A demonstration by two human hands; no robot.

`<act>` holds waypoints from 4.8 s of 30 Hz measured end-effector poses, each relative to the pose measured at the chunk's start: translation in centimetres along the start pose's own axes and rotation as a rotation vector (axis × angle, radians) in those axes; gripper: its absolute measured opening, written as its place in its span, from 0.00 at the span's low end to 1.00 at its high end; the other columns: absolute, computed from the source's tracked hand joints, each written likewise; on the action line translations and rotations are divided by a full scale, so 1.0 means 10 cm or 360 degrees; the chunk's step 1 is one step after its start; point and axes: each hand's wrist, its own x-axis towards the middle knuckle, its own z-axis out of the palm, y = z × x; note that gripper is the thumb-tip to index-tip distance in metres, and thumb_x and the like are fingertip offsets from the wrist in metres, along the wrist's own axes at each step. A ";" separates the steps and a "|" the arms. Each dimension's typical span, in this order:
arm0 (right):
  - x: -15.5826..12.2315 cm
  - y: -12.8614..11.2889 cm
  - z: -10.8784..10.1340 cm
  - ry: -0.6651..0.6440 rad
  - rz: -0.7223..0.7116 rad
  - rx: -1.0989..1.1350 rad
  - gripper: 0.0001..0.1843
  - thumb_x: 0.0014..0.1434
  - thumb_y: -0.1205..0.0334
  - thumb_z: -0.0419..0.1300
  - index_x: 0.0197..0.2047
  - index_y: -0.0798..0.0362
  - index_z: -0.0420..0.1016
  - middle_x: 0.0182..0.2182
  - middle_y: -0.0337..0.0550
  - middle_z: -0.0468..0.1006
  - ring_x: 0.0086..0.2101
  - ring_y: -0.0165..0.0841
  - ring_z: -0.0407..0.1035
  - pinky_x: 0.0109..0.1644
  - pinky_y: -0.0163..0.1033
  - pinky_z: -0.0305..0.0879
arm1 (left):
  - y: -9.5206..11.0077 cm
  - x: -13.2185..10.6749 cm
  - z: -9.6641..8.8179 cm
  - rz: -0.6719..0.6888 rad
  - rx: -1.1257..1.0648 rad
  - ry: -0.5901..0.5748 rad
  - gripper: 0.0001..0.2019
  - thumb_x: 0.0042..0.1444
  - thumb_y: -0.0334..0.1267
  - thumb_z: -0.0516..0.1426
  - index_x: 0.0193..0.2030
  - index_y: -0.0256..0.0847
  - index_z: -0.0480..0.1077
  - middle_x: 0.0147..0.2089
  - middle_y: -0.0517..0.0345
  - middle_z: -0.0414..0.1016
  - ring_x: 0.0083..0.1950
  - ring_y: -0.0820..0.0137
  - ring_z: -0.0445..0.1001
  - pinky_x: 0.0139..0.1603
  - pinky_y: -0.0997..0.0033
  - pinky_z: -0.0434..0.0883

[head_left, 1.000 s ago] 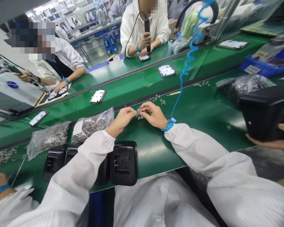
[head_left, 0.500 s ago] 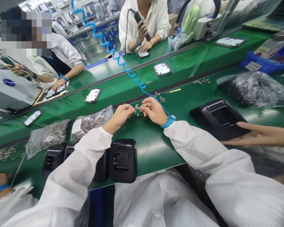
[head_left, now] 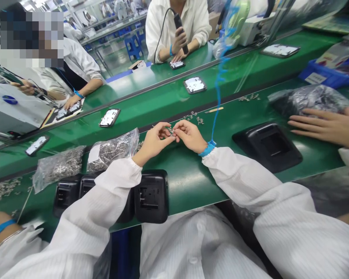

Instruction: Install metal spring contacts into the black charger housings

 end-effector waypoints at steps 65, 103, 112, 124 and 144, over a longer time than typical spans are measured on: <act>-0.06 -0.06 0.12 0.0275 0.0467 0.0683 0.33 0.43 0.53 0.78 0.44 0.47 0.62 0.28 0.27 0.76 0.28 0.28 0.74 0.37 0.38 0.74 | 0.06 -0.01 0.11 0.0248 0.1058 0.0441 0.06 0.55 0.28 0.60 0.29 0.41 0.72 0.36 0.57 0.75 0.42 0.65 0.71 0.50 0.56 0.55; -0.06 -0.16 0.04 0.0079 0.0615 0.0838 0.29 0.42 0.58 0.80 0.40 0.49 0.67 0.28 0.30 0.77 0.26 0.24 0.66 0.35 0.36 0.70 | -0.07 0.03 -0.10 0.0189 0.0212 0.0300 0.04 0.53 0.38 0.62 0.33 0.41 0.73 0.32 0.61 0.74 0.33 0.73 0.70 0.36 0.71 0.67; -0.01 -0.14 -0.02 0.0054 0.0268 0.0513 0.25 0.46 0.54 0.76 0.38 0.48 0.65 0.29 0.33 0.73 0.27 0.27 0.65 0.33 0.37 0.65 | -0.01 0.00 -0.13 0.0079 0.0229 0.0234 0.02 0.52 0.34 0.60 0.33 0.41 0.74 0.32 0.60 0.75 0.33 0.72 0.71 0.36 0.71 0.68; -0.05 -0.26 -0.06 -0.0083 -0.0045 0.0027 0.18 0.54 0.57 0.72 0.38 0.48 0.65 0.31 0.37 0.71 0.30 0.31 0.64 0.35 0.39 0.64 | 0.07 -0.08 -0.18 0.0701 0.0771 0.0208 0.05 0.57 0.28 0.59 0.34 0.41 0.70 0.54 0.50 0.78 0.55 0.65 0.76 0.55 0.63 0.73; -0.07 -0.30 -0.09 -0.0459 0.0211 0.0290 0.24 0.56 0.52 0.75 0.50 0.51 0.73 0.36 0.38 0.80 0.36 0.29 0.75 0.42 0.35 0.73 | 0.22 -0.16 -0.12 0.0571 0.0600 0.0019 0.06 0.61 0.30 0.58 0.38 0.39 0.77 0.37 0.58 0.80 0.36 0.73 0.75 0.39 0.72 0.69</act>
